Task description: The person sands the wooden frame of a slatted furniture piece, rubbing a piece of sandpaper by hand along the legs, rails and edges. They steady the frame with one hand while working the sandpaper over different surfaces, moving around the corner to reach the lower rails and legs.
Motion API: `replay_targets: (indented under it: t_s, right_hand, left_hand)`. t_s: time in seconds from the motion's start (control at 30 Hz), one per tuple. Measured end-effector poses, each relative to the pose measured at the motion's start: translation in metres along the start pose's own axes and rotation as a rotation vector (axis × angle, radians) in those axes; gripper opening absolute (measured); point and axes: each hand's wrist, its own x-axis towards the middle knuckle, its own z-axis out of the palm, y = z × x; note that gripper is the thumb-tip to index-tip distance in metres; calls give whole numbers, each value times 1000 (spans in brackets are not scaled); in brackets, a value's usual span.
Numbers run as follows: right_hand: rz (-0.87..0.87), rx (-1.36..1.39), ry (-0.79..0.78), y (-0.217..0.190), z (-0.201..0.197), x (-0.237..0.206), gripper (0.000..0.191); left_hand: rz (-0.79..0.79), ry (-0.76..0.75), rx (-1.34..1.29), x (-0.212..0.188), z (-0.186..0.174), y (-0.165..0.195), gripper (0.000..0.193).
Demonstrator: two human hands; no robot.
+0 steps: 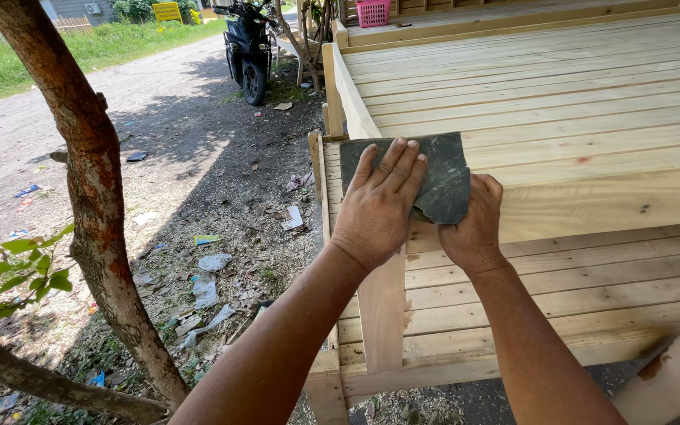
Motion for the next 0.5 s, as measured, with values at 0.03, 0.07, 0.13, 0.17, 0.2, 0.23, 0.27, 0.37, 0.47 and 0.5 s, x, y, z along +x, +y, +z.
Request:
replay_targets:
  t_s: [0.03, 0.07, 0.13, 0.17, 0.2, 0.23, 0.27, 0.37, 0.47, 0.5]
  right_hand:
    - [14, -25, -31, 2, -2, 1, 11]
    - [29, -49, -62, 3, -6, 2, 9]
    - [40, -65, -100, 5, -14, 2, 12]
    - [29, -64, -100, 6, -19, 1, 15]
    - [18, -65, -96, 8, -23, 3, 20]
    - [-25, -71, -89, 9, -25, 4, 20]
    - [-66, -74, -90, 8, -25, 3, 23]
    - [-62, -127, -132, 7, -22, 3, 29]
    - [108, -208, -241, 5, -20, 7, 24]
    - [183, -234, -297, 3, -21, 6, 21]
  left_hand:
    - [9, 5, -69, 3, -1, 1, 70]
    - [50, 14, -14, 1, -5, -3, 66]
    - [128, 29, 93, -16, -20, -21, 61]
    - [112, 20, 68, -29, -29, -32, 63]
    - [100, 15, 44, -43, -38, -44, 64]
    - [89, 7, 18, -49, -41, -49, 67]
    - [90, 16, -7, -50, -39, -50, 66]
    - [85, 18, -18, -36, -22, -33, 63]
    - [110, 13, 35, -4, -3, -10, 60]
    - [115, 14, 13, -2, -4, -9, 60]
